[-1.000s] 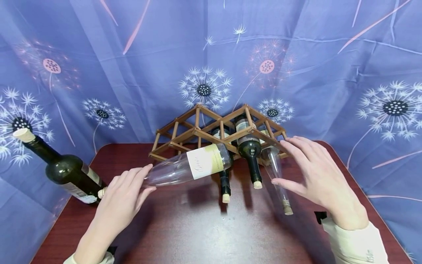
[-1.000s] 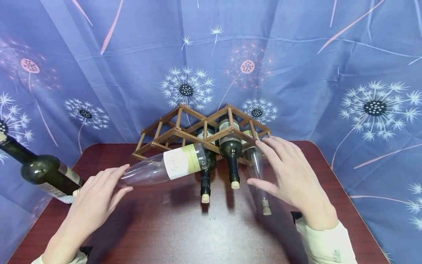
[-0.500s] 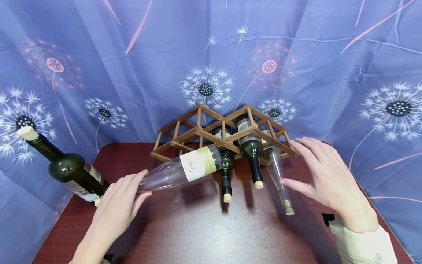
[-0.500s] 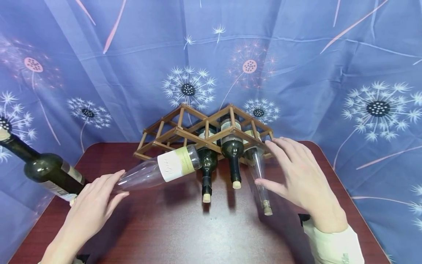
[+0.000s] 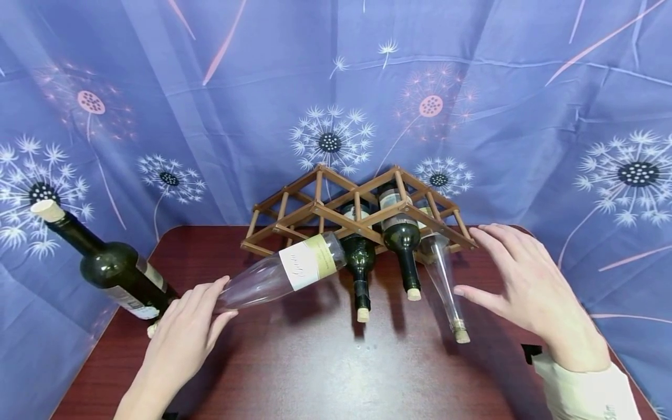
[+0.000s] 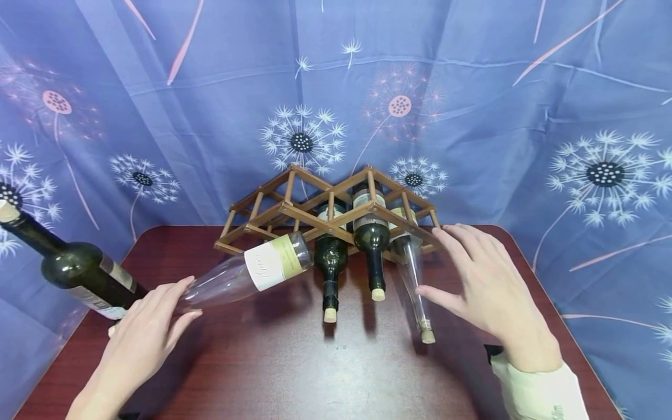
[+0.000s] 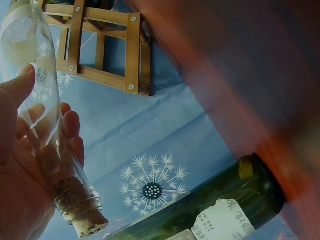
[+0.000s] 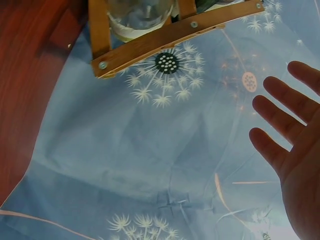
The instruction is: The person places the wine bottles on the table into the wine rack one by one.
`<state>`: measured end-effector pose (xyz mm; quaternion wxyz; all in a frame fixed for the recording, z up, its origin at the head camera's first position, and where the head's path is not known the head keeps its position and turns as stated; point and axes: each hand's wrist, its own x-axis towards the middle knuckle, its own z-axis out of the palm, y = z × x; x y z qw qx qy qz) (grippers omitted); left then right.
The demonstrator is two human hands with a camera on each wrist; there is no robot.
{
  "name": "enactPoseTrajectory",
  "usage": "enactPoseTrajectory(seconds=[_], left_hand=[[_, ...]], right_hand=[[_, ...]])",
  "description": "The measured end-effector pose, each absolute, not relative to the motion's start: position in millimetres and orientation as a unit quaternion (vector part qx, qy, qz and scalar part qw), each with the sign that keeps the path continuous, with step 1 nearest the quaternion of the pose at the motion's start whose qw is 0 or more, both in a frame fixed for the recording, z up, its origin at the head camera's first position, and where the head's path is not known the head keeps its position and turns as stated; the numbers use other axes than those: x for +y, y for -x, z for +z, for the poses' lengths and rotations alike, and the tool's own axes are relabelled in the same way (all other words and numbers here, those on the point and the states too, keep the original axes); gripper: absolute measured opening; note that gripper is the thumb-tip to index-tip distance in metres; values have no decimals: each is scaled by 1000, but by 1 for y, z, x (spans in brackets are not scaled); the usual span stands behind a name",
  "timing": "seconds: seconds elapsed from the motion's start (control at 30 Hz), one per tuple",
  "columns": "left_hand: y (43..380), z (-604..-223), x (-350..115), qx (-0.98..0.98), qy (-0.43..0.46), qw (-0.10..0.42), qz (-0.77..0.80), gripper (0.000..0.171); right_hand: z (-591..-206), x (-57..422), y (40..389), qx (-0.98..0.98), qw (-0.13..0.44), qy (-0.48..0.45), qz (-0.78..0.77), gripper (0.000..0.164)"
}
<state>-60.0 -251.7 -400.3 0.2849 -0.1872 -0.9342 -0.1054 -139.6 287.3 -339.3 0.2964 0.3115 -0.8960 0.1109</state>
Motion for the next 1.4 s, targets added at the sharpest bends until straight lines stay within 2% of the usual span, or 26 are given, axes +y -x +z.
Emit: enactPoseTrajectory(seconds=[0.4, 1.4], left_hand=[[58, -409, -250, -940, 170, 278, -101, 62], [64, -423, -239, -940, 122, 290, -130, 63]], right_hand=[[-345, 298, 140, -909, 273, -297, 105, 103], [-345, 302, 138, -911, 271, -291, 111, 102]])
